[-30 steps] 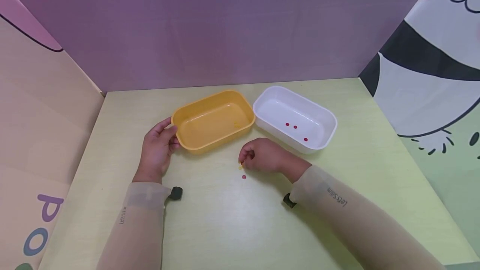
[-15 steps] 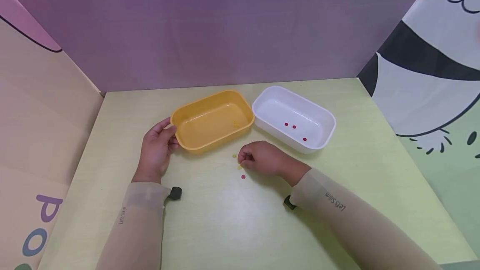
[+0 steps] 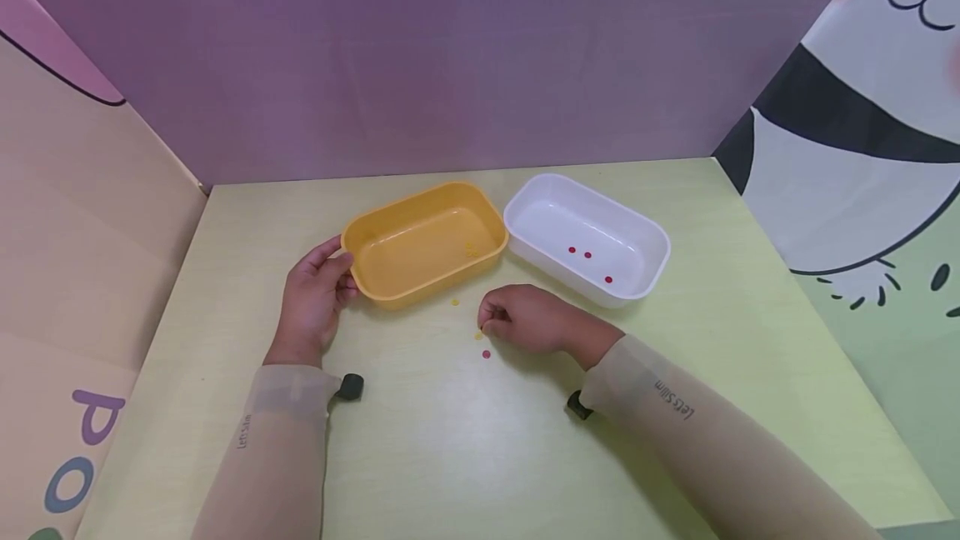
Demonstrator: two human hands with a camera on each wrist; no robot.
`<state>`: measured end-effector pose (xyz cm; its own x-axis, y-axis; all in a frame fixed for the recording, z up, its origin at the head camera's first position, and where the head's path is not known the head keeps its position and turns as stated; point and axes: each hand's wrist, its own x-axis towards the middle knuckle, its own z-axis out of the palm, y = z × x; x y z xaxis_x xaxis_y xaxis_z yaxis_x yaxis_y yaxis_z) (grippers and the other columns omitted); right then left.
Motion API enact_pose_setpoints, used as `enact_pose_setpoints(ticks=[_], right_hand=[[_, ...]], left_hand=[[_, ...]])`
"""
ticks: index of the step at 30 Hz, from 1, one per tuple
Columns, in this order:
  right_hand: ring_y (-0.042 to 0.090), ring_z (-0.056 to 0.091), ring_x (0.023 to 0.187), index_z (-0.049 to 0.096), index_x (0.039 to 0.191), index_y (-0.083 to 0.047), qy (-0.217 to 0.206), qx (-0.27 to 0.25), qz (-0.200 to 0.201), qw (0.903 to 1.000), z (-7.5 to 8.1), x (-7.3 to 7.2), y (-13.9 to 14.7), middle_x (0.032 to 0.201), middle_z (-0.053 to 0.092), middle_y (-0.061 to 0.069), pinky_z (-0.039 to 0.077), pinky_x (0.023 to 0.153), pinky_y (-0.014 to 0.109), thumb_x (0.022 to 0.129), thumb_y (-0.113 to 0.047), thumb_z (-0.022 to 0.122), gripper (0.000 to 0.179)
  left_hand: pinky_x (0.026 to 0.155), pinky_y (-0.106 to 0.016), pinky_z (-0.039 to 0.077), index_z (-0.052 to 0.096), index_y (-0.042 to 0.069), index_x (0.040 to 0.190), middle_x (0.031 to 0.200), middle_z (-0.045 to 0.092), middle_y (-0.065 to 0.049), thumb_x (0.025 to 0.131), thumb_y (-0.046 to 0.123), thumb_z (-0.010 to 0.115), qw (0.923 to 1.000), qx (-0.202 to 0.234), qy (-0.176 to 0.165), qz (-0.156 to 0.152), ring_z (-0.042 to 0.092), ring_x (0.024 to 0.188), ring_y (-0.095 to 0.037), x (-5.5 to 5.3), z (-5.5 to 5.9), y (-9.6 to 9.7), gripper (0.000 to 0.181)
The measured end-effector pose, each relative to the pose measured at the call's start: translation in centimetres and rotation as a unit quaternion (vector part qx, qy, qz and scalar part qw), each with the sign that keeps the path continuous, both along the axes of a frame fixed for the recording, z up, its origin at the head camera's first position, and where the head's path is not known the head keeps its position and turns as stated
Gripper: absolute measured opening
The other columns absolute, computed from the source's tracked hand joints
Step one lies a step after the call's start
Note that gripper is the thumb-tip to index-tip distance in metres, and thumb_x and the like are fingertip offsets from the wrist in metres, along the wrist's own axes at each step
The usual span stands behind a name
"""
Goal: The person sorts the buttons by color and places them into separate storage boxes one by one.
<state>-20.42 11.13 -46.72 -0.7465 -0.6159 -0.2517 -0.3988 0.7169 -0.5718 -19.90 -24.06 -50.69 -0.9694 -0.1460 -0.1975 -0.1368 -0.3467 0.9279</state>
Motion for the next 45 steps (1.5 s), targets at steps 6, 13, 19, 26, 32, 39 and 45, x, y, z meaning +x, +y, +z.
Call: enact_pose_setpoints(ticks=[6,13,19,26,32,39,45], right_hand=[[0.013,0.062,0.089,0.077,0.101,-0.024,-0.034,-0.03,-0.021,0.9988,0.0,-0.4,0.4,0.097,0.077,-0.014,0.053,0.087,0.032,0.108,-0.015,0.064,0.017],[0.015,0.056,0.08,0.078,0.1,-0.02,-0.06,-0.057,-0.053,0.9952,0.4,-0.5,0.5,0.092,0.075,-0.008,0.048,0.075,0.03,0.106,-0.013,0.063,0.019],[0.013,0.055,0.073,0.079,0.101,-0.017,-0.068,-0.069,-0.066,0.9931,0.6,-0.5,0.5,0.077,0.067,-0.005,0.048,0.071,0.029,0.106,-0.011,0.063,0.017],[0.013,0.05,0.066,0.079,0.103,-0.017,-0.082,-0.075,-0.076,0.9909,1.1,-0.3,0.6,0.068,0.059,-0.005,0.045,0.068,0.028,0.107,-0.013,0.064,0.017],[0.015,0.047,0.065,0.078,0.107,-0.015,-0.092,-0.081,-0.085,0.9888,1.5,-0.2,0.6,0.069,0.058,-0.004,0.042,0.065,0.027,0.111,-0.016,0.064,0.015],[0.016,0.048,0.066,0.077,0.108,-0.014,-0.106,-0.09,-0.087,0.9864,1.6,-0.1,0.7,0.072,0.058,-0.002,0.041,0.064,0.027,0.112,-0.016,0.066,0.012],[0.018,0.055,0.07,0.076,0.109,-0.013,-0.111,-0.094,-0.087,0.9856,2.2,-0.3,0.5,0.077,0.061,0.0,0.045,0.066,0.028,0.112,-0.013,0.063,0.013]], left_hand=[[0.068,-0.018,0.063,0.064,0.013,0.156,0.103,0.071,-0.004,0.114,0.017,0.069,1.0,0.004,-0.003,0.001,0.068,0.075,-0.012,0.0,0.1,0.1,0.043],[0.068,-0.018,0.063,0.064,0.013,0.155,0.104,0.071,-0.004,0.114,0.017,0.069,1.0,0.004,-0.002,0.002,0.068,0.075,-0.012,0.0,0.1,0.1,0.042],[0.068,-0.019,0.063,0.065,0.013,0.155,0.102,0.071,-0.004,0.114,0.017,0.069,1.0,0.003,-0.001,0.001,0.068,0.075,-0.012,0.0,0.0,0.0,0.041],[0.069,-0.019,0.063,0.065,0.014,0.155,0.104,0.071,-0.005,0.112,0.02,0.072,1.0,0.001,-0.006,0.001,0.068,0.076,-0.013,0.0,0.1,0.0,0.043],[0.069,-0.02,0.063,0.066,0.014,0.153,0.102,0.071,-0.004,0.113,0.02,0.072,1.0,-0.002,-0.004,0.006,0.067,0.076,-0.013,0.0,0.2,0.1,0.042],[0.069,-0.02,0.063,0.065,0.013,0.154,0.101,0.07,-0.005,0.113,0.019,0.072,1.0,0.002,0.0,0.0,0.067,0.074,-0.013,-0.1,-0.1,0.0,0.042],[0.07,-0.02,0.063,0.065,0.013,0.154,0.102,0.069,-0.005,0.113,0.018,0.071,1.0,0.003,-0.004,0.001,0.067,0.075,-0.013,-0.2,-0.2,-0.1,0.042]])
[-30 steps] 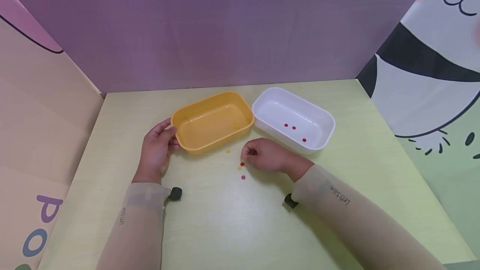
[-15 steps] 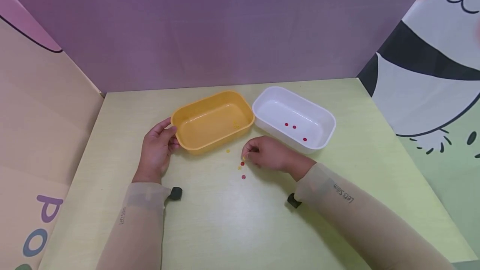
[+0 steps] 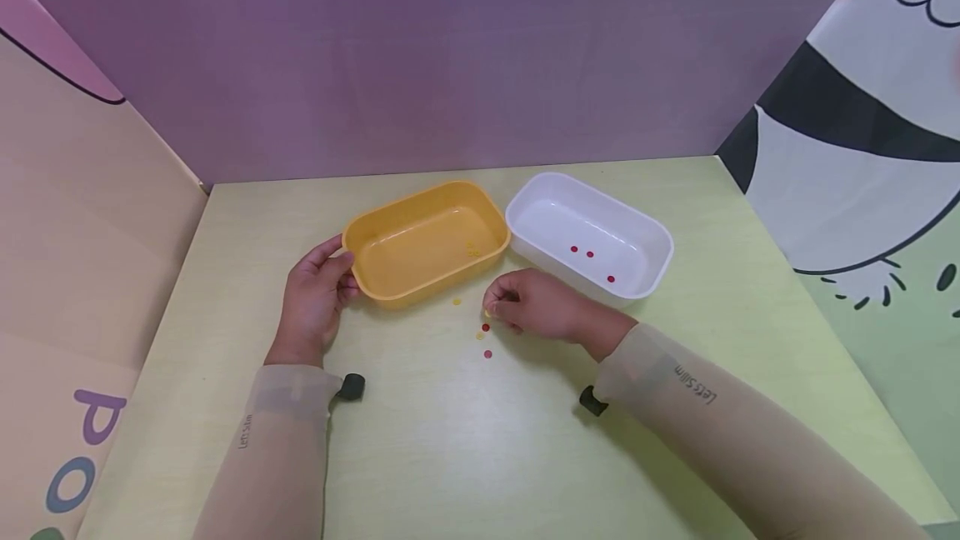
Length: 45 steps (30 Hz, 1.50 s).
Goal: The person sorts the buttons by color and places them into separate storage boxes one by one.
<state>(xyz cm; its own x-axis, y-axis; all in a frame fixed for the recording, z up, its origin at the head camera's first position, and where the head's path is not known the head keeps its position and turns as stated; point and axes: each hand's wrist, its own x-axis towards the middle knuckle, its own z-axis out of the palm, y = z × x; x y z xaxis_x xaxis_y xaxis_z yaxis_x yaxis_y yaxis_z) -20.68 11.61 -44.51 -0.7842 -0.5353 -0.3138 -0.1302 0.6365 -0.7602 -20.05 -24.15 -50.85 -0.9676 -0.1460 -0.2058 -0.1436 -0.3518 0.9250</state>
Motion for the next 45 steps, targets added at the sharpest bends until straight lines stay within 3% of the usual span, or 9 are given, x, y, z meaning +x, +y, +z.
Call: enact_pose_setpoints(ticks=[11,18,24,34,39,45], right_hand=[[0.021,0.067,0.082,0.076,0.114,-0.005,0.007,-0.007,0.0,0.9999,3.2,-0.5,-0.4,0.098,0.069,0.006,0.064,0.082,0.04,0.113,-0.013,0.061,0.017],[0.024,0.067,0.088,0.075,0.111,-0.011,0.005,-0.016,-0.013,0.9998,5.1,-1.6,-0.5,0.106,0.069,0.009,0.066,0.088,0.046,0.113,-0.014,0.06,0.015],[0.026,0.068,0.09,0.075,0.11,-0.012,0.009,-0.019,-0.031,0.9993,6.6,-2.7,-0.5,0.105,0.068,0.01,0.066,0.087,0.039,0.113,-0.015,0.06,0.016],[0.026,0.066,0.092,0.075,0.116,-0.005,-0.009,-0.041,-0.064,0.9971,7.4,-4.2,-0.8,0.113,0.069,0.018,0.064,0.082,0.032,0.114,-0.012,0.06,0.016],[0.031,0.067,0.098,0.074,0.116,-0.006,-0.015,-0.046,-0.079,0.9957,7.7,-5.0,-1.2,0.11,0.069,0.014,0.065,0.086,0.032,0.114,-0.012,0.06,0.015],[0.026,0.068,0.097,0.074,0.117,-0.007,-0.01,-0.047,-0.096,0.9942,8.3,-6.0,-1.8,0.111,0.07,0.012,0.066,0.09,0.033,0.115,-0.014,0.063,0.013]], left_hand=[[0.068,-0.02,0.063,0.065,0.013,0.154,0.101,0.07,-0.005,0.113,0.018,0.07,1.0,-0.004,0.0,0.004,0.068,0.074,-0.012,0.1,0.2,0.1,0.041],[0.069,-0.02,0.063,0.066,0.015,0.153,0.103,0.07,-0.006,0.113,0.019,0.071,1.0,-0.006,-0.006,0.004,0.068,0.075,-0.013,0.1,0.3,0.1,0.041],[0.069,-0.02,0.063,0.065,0.014,0.153,0.102,0.07,-0.006,0.113,0.018,0.07,1.0,-0.006,-0.003,0.003,0.068,0.075,-0.013,0.1,0.3,0.2,0.041],[0.068,-0.018,0.063,0.065,0.014,0.154,0.103,0.07,-0.007,0.114,0.017,0.069,1.0,-0.005,-0.006,0.004,0.068,0.075,-0.012,0.0,0.3,0.2,0.041],[0.068,-0.019,0.063,0.065,0.015,0.154,0.104,0.07,-0.007,0.113,0.018,0.07,0.9999,-0.003,-0.009,0.005,0.068,0.075,-0.012,0.0,0.2,0.2,0.042],[0.069,-0.02,0.064,0.066,0.017,0.154,0.107,0.07,-0.008,0.113,0.021,0.072,0.9999,-0.009,-0.012,0.007,0.068,0.077,-0.014,0.0,0.1,0.1,0.042]])
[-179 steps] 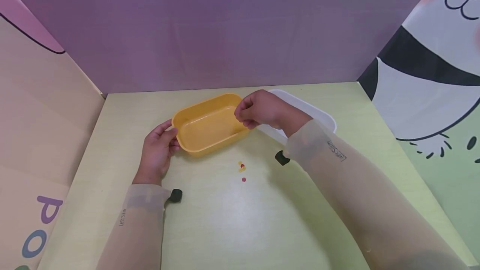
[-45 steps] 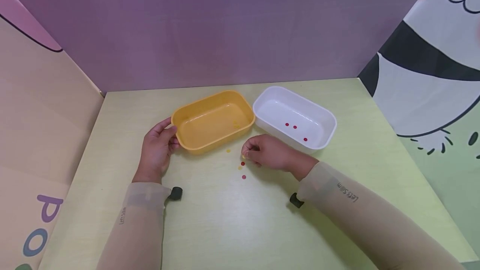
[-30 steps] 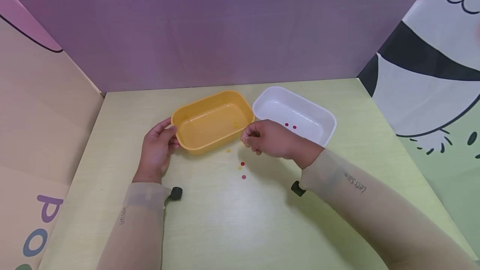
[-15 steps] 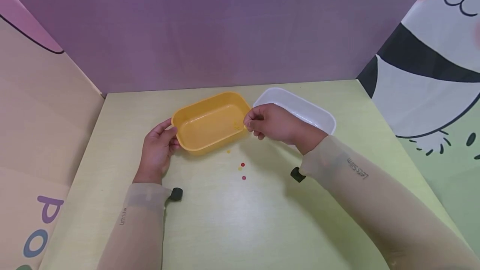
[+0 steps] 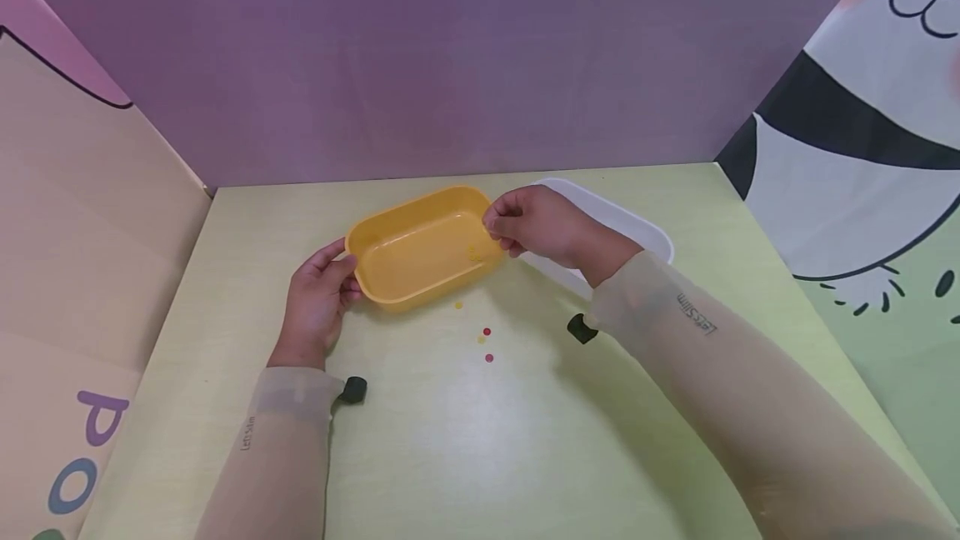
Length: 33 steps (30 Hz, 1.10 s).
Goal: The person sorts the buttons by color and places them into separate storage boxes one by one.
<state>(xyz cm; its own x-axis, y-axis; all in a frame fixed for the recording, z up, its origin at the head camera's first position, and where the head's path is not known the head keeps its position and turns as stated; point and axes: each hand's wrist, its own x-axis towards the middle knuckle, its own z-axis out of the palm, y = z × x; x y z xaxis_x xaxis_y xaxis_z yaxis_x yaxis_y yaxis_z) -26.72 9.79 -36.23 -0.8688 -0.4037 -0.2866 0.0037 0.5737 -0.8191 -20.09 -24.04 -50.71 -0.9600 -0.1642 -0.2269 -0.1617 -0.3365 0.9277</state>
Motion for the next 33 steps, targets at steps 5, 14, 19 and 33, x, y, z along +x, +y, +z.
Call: enact_pose_setpoints(ticks=[5,14,19,33], right_hand=[[0.026,0.067,0.098,0.073,0.116,-0.006,-0.003,-0.008,-0.009,0.9999,0.4,-1.0,-0.5,0.113,0.07,0.013,0.066,0.09,0.032,0.115,-0.013,0.063,0.013],[0.024,0.066,0.097,0.074,0.119,-0.004,-0.02,-0.011,-0.022,0.9995,1.0,-2.4,-1.4,0.111,0.069,0.011,0.063,0.087,0.029,0.115,-0.012,0.063,0.014],[0.024,0.065,0.098,0.075,0.121,-0.004,-0.031,0.002,-0.026,0.9992,1.5,-3.1,-1.7,0.112,0.069,0.009,0.063,0.088,0.03,0.115,-0.013,0.062,0.017],[0.023,0.064,0.1,0.074,0.123,-0.003,-0.046,0.001,-0.046,0.9979,2.2,-3.9,-1.7,0.114,0.068,0.008,0.063,0.09,0.031,0.116,-0.013,0.061,0.018]], left_hand=[[0.068,-0.02,0.064,0.066,0.016,0.154,0.107,0.069,-0.008,0.113,0.02,0.071,1.0,0.001,0.001,0.0,0.068,0.076,-0.013,0.0,0.1,0.1,0.042],[0.069,-0.019,0.064,0.065,0.016,0.155,0.107,0.069,-0.008,0.113,0.019,0.07,1.0,-0.005,0.002,0.0,0.068,0.076,-0.013,0.1,0.2,0.2,0.042],[0.069,-0.019,0.064,0.066,0.015,0.154,0.106,0.069,-0.01,0.113,0.018,0.07,1.0,-0.004,0.005,0.0,0.067,0.076,-0.013,0.0,0.2,0.3,0.041],[0.068,-0.02,0.064,0.067,0.016,0.153,0.102,0.069,-0.007,0.113,0.019,0.071,0.9999,-0.003,0.011,-0.004,0.067,0.076,-0.013,-0.3,0.0,0.5,0.041]])
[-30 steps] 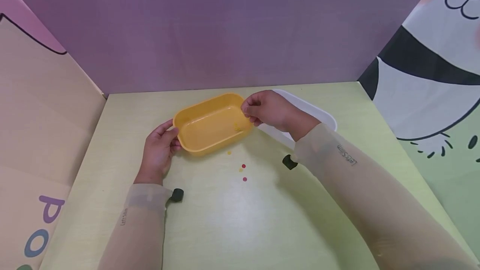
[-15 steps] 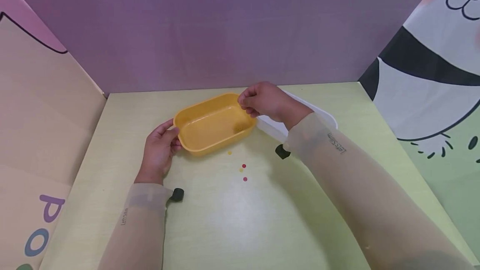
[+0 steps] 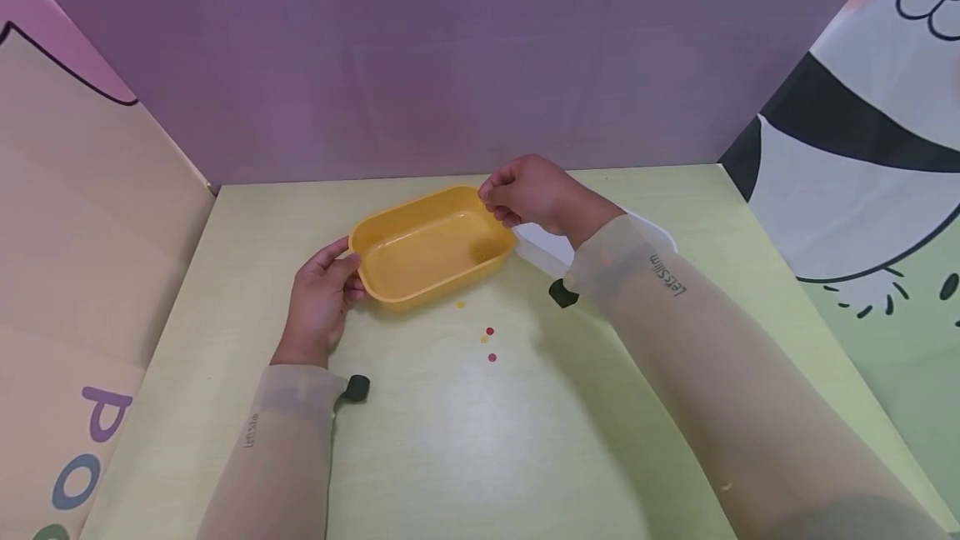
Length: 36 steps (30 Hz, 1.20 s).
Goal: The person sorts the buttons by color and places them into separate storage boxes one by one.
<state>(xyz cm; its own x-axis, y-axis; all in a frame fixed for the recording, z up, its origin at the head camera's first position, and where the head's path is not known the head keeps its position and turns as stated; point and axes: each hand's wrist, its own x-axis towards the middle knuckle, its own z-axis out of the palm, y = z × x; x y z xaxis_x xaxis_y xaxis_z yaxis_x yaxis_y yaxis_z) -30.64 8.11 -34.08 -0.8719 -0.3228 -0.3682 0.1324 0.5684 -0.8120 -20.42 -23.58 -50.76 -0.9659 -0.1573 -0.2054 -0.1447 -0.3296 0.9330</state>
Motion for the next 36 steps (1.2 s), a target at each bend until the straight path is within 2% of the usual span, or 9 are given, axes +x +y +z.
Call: enact_pose_setpoints(ticks=[9,26,36], right_hand=[[0.022,0.065,0.096,0.074,0.12,-0.004,0.004,-0.017,-0.009,0.9998,-0.7,0.0,0.0,0.112,0.071,0.009,0.063,0.083,0.028,0.116,-0.012,0.063,0.015],[0.022,0.068,0.096,0.076,0.124,-0.003,0.002,-0.027,-0.008,0.9996,-1.0,0.8,0.2,0.114,0.073,0.011,0.064,0.083,0.027,0.114,-0.012,0.066,0.016],[0.025,0.069,0.098,0.077,0.121,-0.006,0.011,-0.01,0.019,0.9997,-1.7,2.7,1.4,0.112,0.073,0.011,0.066,0.086,0.03,0.113,-0.013,0.068,0.015]], left_hand=[[0.068,-0.019,0.063,0.066,0.015,0.153,0.103,0.069,-0.007,0.113,0.02,0.071,1.0,0.0,0.0,0.0,0.068,0.075,-0.012,0.2,0.3,0.1,0.041],[0.068,-0.02,0.064,0.066,0.015,0.153,0.103,0.071,-0.008,0.113,0.019,0.071,1.0,-0.001,-0.001,-0.002,0.068,0.075,-0.013,0.2,0.3,0.0,0.041],[0.067,-0.019,0.063,0.066,0.014,0.153,0.103,0.07,-0.008,0.113,0.018,0.071,1.0,0.0,0.001,-0.001,0.068,0.074,-0.012,0.1,0.4,0.0,0.041]])
